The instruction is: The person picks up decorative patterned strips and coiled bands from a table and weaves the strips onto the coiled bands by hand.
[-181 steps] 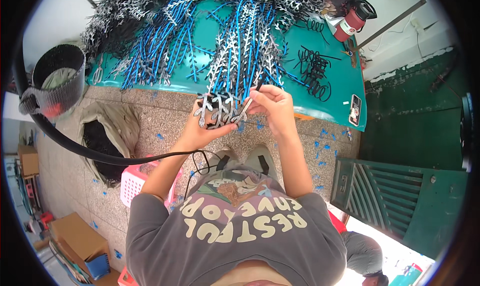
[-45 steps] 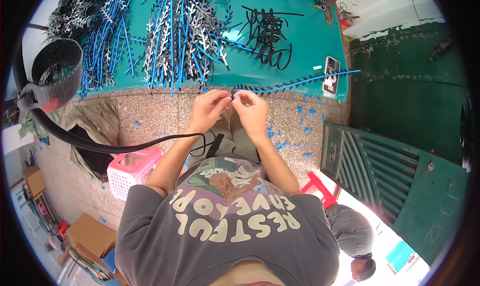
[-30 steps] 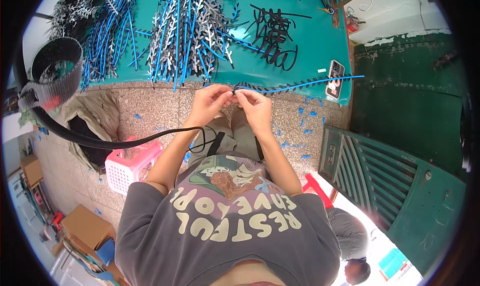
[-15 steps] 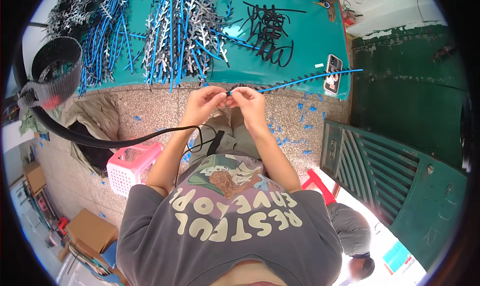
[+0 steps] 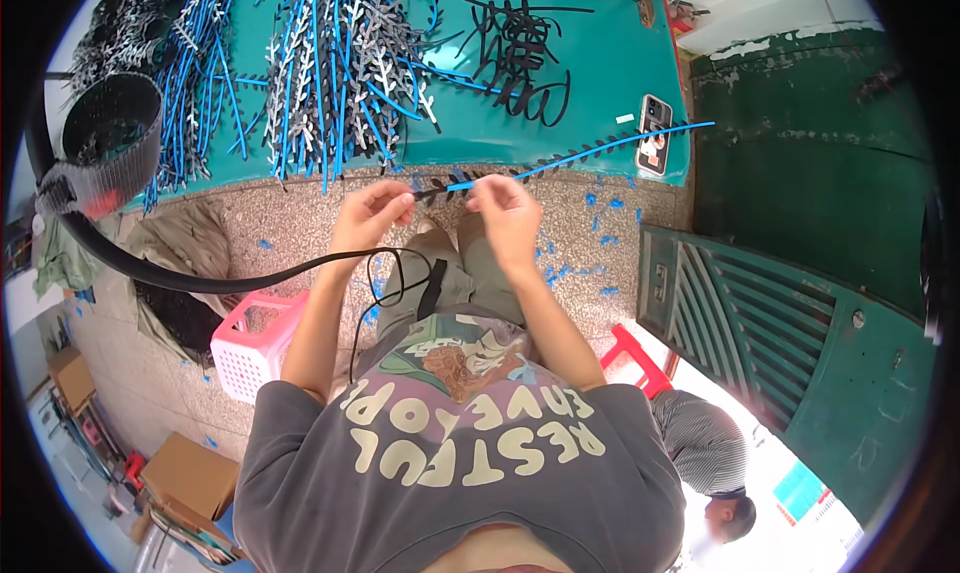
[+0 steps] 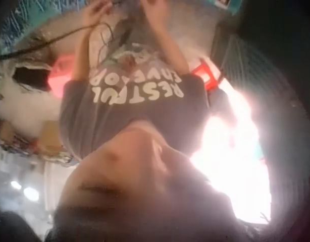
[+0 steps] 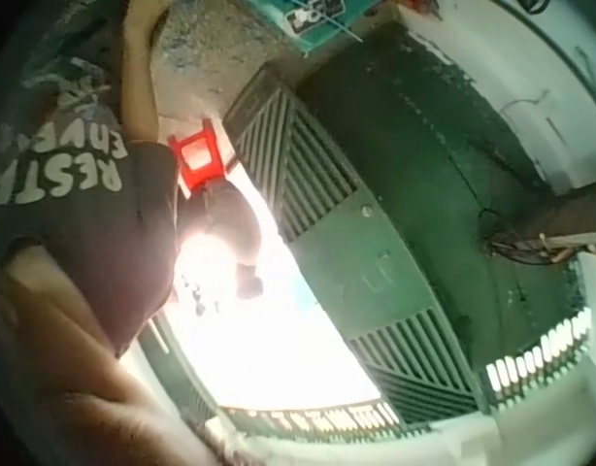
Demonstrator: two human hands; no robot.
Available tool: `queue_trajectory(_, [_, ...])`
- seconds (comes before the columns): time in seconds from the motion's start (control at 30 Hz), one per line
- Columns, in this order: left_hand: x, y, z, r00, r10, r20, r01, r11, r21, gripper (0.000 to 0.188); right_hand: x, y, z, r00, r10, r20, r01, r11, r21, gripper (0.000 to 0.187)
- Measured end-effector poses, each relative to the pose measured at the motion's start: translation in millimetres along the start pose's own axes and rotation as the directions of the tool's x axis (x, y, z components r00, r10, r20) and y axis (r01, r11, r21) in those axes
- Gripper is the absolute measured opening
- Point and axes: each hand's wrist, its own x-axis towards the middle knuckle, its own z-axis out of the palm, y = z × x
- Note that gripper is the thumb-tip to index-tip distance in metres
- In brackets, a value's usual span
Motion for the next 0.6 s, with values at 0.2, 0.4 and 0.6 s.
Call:
queue_trajectory(0.2, [-6.9,0.7,-32.0,0.998,-0.054,-0.019,0.057,0.986,0.159,0.015,69.5,-25.7,-140.9,0.977,-0.078,-0.201,0.020,0.961,-0.276,0.011])
queue_trajectory(0.4, [-14.3,-18.4,-45.2,0.979,-0.099,-0.177,0.145,0.951,0.272,0.015,175.0,-51.5,-312.8,0.953,-0.219,-0.209,0.107,0.889,-0.445,0.014])
queue_trajectory(0.6, [-52.9,-71.8,-69.6,0.864,-0.071,-0.499,0.313,0.851,0.421,0.018,292.2,-122.7,-469.0,0.947,0.083,-0.309,-0.114,0.990,-0.084,0.024])
